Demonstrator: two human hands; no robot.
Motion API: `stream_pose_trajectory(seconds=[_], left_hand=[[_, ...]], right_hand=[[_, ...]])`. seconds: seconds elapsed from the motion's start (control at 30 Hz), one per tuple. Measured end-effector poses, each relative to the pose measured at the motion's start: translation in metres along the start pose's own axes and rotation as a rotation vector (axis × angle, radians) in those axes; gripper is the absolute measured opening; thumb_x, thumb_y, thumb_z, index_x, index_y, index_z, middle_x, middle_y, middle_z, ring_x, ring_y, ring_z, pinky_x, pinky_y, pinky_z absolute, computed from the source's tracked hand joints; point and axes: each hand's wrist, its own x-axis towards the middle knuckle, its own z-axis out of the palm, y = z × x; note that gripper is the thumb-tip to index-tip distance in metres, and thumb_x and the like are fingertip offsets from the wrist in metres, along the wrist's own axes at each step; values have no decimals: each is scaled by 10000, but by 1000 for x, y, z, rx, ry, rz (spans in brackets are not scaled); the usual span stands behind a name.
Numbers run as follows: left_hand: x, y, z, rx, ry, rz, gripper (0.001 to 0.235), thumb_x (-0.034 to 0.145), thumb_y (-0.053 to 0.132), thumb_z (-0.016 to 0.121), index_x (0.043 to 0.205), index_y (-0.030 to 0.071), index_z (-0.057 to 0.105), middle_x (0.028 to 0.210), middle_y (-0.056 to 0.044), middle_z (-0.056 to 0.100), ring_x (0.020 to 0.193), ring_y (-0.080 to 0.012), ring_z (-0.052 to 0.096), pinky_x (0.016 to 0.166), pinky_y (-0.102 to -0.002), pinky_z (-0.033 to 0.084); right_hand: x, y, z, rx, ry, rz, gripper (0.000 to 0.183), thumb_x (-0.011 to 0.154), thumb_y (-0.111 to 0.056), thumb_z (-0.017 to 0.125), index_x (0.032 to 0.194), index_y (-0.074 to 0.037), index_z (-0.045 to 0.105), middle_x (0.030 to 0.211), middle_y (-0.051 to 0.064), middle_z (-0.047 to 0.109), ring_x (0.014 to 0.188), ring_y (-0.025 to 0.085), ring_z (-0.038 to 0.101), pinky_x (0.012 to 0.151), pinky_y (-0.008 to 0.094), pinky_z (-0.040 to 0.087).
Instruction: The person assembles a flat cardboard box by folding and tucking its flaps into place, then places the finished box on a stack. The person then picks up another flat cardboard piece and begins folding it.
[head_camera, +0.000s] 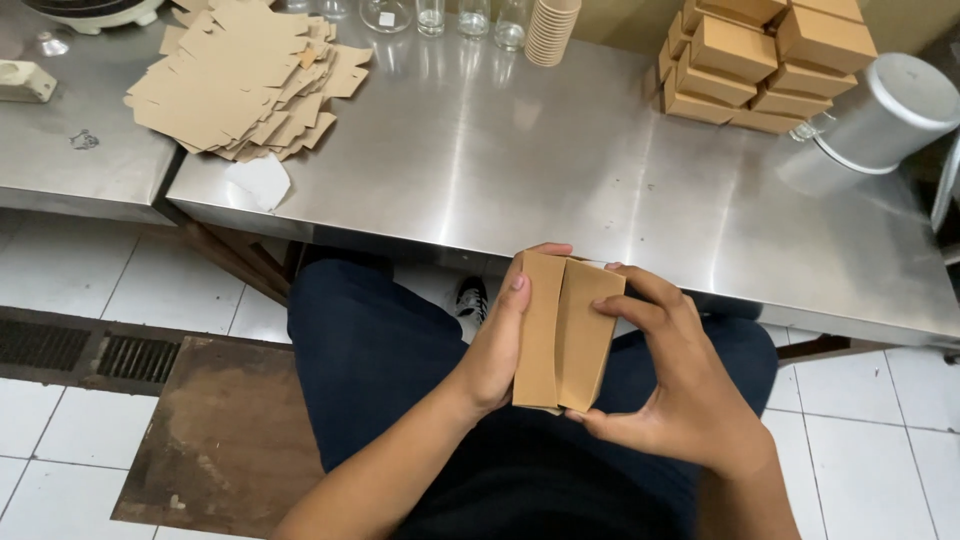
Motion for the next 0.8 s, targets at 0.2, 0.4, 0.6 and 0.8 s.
stream_pose_trajectory(seconds=[0.2,0.4,0.6,0.8], left_hand=[[-7,15,-6,48,67,75,624,1194,619,397,1624,191,541,1420,-116,702,1166,-241,721,1015,-442,635],[-9,34,5,198,14,63,658,1159,661,431,1657,238,511,1543,-121,667,1255,-239,707,1098,-432,601],[4,18,6,398,-175,16,658,1169,670,457,1642,218,530,1657,-100,632,1416,-209,646,1199,-404,523],[21,3,-16,319,-345,-213,652,1172,453,604,1729,155,442,1549,-73,684,1434,-152,641,1219,-342,520]], right_hand=[[28,-9,-3,-23,-74,-133,1045,753,-566,1071,1581,-156,582,1754,152,514,1669,354,557,1283,540,465],[30,-3,-2,8,-60,-112,1290,652,-654,1129,1703,-193,540,1814,128,480,1711,340,526,1337,551,451],[6,10,9,-9,63,-119,1638,543,-805,1086,1813,-139,295,1926,251,322,1817,453,352,1477,680,269],[-9,46,23,-61,16,-129,1364,677,-801,1083,1713,-111,527,1687,135,652,1655,335,592,1443,687,251]])
